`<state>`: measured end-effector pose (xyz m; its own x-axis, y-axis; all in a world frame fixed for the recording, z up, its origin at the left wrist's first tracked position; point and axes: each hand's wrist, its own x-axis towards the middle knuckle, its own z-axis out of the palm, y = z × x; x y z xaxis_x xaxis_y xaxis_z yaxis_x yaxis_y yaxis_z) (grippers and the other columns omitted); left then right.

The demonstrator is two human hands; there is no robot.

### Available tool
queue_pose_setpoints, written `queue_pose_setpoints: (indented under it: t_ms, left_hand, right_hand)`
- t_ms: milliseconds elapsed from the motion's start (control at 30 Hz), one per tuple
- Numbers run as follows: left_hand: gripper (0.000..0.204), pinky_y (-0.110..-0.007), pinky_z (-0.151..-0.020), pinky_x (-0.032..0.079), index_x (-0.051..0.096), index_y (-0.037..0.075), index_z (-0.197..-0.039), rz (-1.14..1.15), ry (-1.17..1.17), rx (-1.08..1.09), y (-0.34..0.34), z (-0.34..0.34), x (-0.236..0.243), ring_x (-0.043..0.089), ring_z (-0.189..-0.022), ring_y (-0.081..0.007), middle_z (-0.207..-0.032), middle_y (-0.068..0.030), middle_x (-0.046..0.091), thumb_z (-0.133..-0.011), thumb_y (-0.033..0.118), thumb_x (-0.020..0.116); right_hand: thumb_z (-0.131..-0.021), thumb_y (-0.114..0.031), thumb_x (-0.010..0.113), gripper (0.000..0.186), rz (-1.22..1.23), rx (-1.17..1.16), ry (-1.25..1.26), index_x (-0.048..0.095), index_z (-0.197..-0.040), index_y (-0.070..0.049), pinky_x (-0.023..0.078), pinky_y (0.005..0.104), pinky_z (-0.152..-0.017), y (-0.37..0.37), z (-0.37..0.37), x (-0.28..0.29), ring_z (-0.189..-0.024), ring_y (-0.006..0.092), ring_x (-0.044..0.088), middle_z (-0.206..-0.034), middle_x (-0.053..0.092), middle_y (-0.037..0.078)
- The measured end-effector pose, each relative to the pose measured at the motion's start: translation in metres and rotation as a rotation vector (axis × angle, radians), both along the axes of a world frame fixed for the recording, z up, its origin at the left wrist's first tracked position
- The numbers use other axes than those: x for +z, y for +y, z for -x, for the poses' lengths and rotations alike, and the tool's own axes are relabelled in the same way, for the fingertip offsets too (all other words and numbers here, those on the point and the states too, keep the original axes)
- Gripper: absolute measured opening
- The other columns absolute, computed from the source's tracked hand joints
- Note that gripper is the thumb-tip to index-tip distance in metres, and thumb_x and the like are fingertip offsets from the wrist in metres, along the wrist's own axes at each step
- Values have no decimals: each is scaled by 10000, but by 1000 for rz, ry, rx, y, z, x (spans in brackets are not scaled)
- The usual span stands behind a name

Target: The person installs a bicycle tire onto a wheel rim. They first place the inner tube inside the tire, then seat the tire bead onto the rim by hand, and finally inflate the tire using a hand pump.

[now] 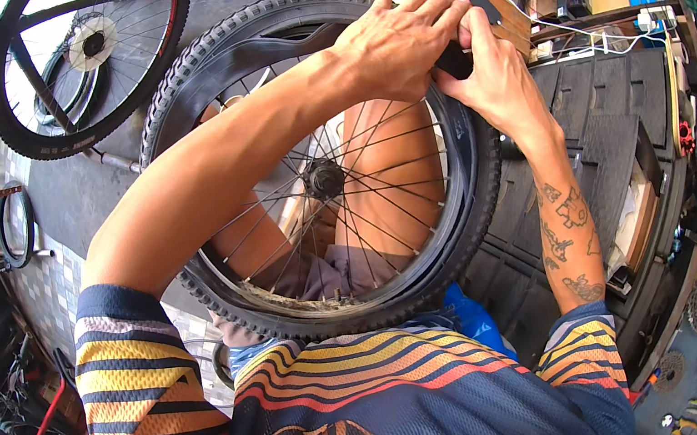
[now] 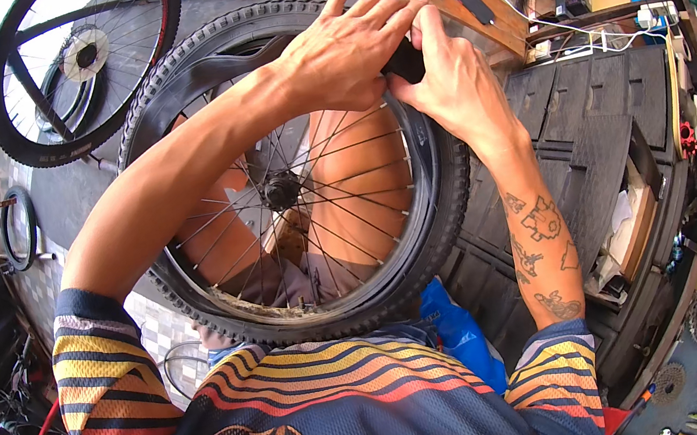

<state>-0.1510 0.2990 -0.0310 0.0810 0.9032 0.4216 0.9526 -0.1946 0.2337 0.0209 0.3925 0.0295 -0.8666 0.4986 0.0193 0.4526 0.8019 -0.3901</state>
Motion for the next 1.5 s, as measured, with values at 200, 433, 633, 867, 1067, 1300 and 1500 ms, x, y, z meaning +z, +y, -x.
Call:
queue_pose_setpoints:
  t_ms: [200, 433, 633, 867, 1067, 1300, 1500]
  left_hand:
    - [1341, -618, -1344, 250, 283, 28, -1727, -27, -73, -75, 0, -7, -3, 558, -1475, -328, -1530, -166, 618, -678, 486, 982]
    - [1339, -545, -1241, 429, 303, 13, -1712, 46, 62, 13, 11, -32, -1, 690, -1267, -391, -1411, -195, 704, -651, 405, 1021]
    - [1400, -634, -1289, 336, 277, 44, -1729, 81, 25, 8, 3, -34, -3, 639, -1361, -373, -1460, -192, 660, -639, 512, 1020]
    - [1183, -660, -1314, 284, 411, 23, -1657, 28, 137, 65, -17, -49, 11, 512, -1484, -361, -1446, -145, 607, -724, 482, 975]
    - [556, -433, -1041, 582, 719, 62, -1396, -98, -319, 175, -108, 37, 49, 728, -1163, -378, -1248, -173, 752, -911, 275, 890]
    - [590, -422, -1077, 566, 715, 42, -1426, 240, -789, 798, -226, 131, 16, 735, -1264, -300, -1328, -179, 778, -998, 432, 826]
    - [686, -434, -1055, 579, 674, 28, -1462, 229, -456, 515, -179, 140, 0, 764, -1151, -313, -1309, -242, 749, -1011, 531, 793]
  right_hand:
    - [-909, -207, 833, 642, 279, -64, 99, 407, -1353, -24, 581, 537, -957, 11, -12, -4, -1121, 473, 738, -1185, 716, 267]
    - [-1007, -157, 700, 508, 500, -122, 143, 408, -1386, 16, 575, 452, -1030, 29, -30, -12, -1202, 312, 739, -1268, 743, 264]
    - [-1019, -91, 663, 464, 626, -145, 221, 429, -1406, 15, 541, 413, -1098, 25, -38, -14, -1228, 253, 713, -1293, 732, 215]
    - [-1073, -160, 698, 556, 773, -114, 296, 412, -1521, 2, 519, 418, -1132, 24, -54, -43, -1364, 272, 639, -1467, 635, 237]
    - [-1100, -602, 620, 864, 408, -225, 123, 374, -1670, 0, 374, 480, -1268, -18, -60, -70, -1537, 405, 484, -1597, 523, 290]
    - [-960, -386, 857, 569, -16, 138, 410, 710, -1404, -62, 478, 498, -1189, -21, 22, -57, -1412, 399, 604, -1501, 633, 207]
    - [-949, -565, 787, 764, -25, 321, 219, 608, -1557, -138, 485, 500, -1199, -3, 96, -59, -1411, 401, 607, -1525, 628, 182]
